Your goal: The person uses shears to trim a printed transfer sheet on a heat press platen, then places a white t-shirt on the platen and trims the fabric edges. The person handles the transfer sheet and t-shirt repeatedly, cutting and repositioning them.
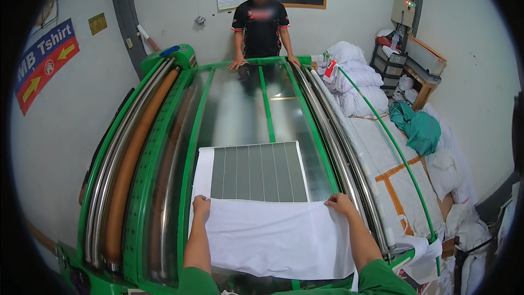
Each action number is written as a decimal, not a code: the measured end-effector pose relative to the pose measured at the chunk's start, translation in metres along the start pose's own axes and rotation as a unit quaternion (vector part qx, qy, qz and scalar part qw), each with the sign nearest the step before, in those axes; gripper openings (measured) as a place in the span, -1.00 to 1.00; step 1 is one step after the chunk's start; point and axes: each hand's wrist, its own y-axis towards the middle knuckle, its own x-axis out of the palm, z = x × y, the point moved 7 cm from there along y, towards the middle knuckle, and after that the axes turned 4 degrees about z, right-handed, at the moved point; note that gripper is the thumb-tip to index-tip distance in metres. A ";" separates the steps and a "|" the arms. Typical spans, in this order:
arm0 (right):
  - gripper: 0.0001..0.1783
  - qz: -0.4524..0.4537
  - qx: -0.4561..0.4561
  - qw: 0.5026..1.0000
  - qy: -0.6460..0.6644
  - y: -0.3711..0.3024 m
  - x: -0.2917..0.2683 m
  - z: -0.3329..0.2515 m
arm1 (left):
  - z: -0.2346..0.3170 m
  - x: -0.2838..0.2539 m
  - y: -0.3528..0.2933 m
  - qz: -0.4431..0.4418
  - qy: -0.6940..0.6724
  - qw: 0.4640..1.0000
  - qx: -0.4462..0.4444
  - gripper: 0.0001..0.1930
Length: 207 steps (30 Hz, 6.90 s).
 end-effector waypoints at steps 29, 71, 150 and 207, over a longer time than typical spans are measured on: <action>0.18 0.031 -0.232 0.932 -0.276 -0.194 0.043 -0.031 | -0.085 -0.171 -0.214 -0.185 0.186 0.957 0.121 -0.16; -0.36 0.055 0.027 0.995 -0.084 0.011 -0.016 0.001 | -0.020 -0.086 -0.135 -0.003 0.180 0.984 -0.015 -0.59; -0.38 0.042 -0.283 0.936 -0.204 -0.291 0.088 -0.110 | 0.004 -0.034 -0.304 -0.230 0.276 0.908 0.216 0.14; -0.12 0.072 -0.190 0.959 -0.197 -0.057 0.088 -0.108 | 0.068 0.035 -0.123 -0.132 0.387 0.875 0.261 -0.13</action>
